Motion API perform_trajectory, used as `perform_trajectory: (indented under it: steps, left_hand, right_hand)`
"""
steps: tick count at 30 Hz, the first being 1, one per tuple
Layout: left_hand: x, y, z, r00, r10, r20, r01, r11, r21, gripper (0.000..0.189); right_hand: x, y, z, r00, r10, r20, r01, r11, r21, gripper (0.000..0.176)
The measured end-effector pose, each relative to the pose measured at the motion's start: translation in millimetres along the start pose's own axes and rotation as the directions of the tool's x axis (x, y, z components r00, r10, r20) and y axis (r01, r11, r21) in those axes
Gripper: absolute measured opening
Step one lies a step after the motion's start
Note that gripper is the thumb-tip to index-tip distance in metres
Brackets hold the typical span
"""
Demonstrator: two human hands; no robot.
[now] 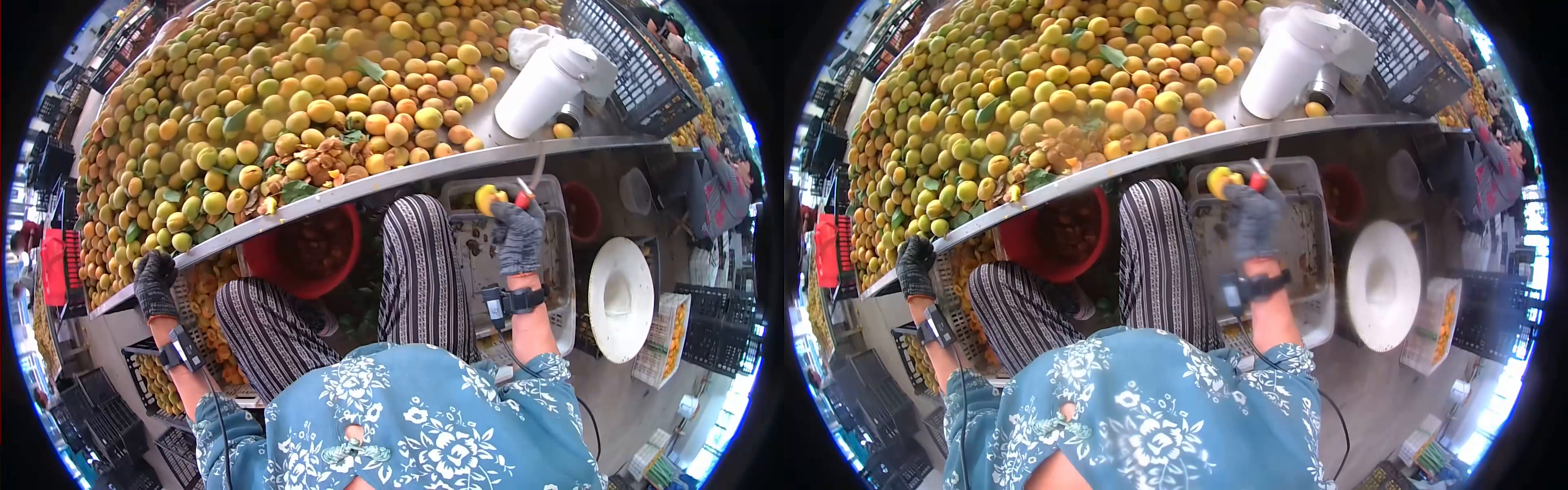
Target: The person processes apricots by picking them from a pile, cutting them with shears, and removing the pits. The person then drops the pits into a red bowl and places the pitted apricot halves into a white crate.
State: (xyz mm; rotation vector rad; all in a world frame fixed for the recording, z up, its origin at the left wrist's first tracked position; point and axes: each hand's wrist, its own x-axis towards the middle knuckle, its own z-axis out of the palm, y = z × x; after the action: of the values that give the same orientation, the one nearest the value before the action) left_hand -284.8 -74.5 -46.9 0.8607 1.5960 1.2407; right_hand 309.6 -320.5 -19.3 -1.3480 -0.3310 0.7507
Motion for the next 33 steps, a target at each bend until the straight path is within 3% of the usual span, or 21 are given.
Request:
perform_trajectory:
  steps: [1, 3, 6, 7, 10, 15, 22, 26, 33]
  left_hand:
    - [-5.0, 6.8, 12.8, 0.999, 0.031, -0.011, -0.031, 0.999, -0.024, 0.019]
    - [-4.5, 12.8, 29.6, 0.999, 0.050, 0.011, -0.049, 0.996, -0.072, 0.019]
    - [7.9, 18.8, 41.6, 0.989, 0.138, 0.061, -0.133, 0.988, -0.079, 0.026]
    - [11.5, 18.1, 41.6, 0.991, 0.116, 0.060, -0.109, 0.989, -0.103, 0.023]
    - [-0.8, 34.3, 54.2, 0.990, 0.132, 0.041, -0.126, 0.983, -0.133, 0.019]
    - [2.8, 36.9, 51.9, 0.984, 0.163, 0.076, -0.158, 0.985, -0.071, 0.021]
    - [-13.2, 43.6, 63.1, 0.990, 0.135, 0.039, -0.132, 0.990, -0.057, 0.018]
    - [-15.7, 48.7, 66.5, 0.985, 0.154, 0.080, -0.150, 0.988, -0.045, 0.018]
    - [-13.5, 45.2, 79.4, 0.981, 0.170, 0.093, -0.170, 0.985, -0.003, 0.021]
  right_hand:
    - [7.3, 14.2, -24.2, 1.000, 0.000, -0.010, 0.000, 1.000, -0.002, 0.026]
    - [26.5, 44.9, -64.8, 0.949, -0.019, -0.315, 0.006, 0.999, -0.043, 0.023]
    - [41.3, 58.1, -100.1, 0.900, 0.042, -0.433, -0.037, 0.999, 0.020, 0.023]
    - [41.6, 52.6, -107.3, 0.891, 0.138, -0.432, -0.128, 0.990, 0.053, 0.019]
    - [51.3, 57.4, -120.2, 0.880, 0.087, -0.468, -0.065, 0.996, 0.063, 0.018]
    - [73.6, 68.2, -137.7, 0.867, 0.132, -0.480, -0.112, 0.991, 0.069, 0.023]
    - [91.6, 66.2, -157.0, 0.833, 0.077, -0.548, -0.079, 0.997, 0.019, 0.014]
    - [104.1, 64.8, -177.2, 0.847, 0.053, -0.529, -0.034, 0.998, 0.047, 0.018]
    - [109.8, 46.8, -185.3, 0.829, 0.135, -0.543, -0.171, 0.985, -0.016, 0.024]
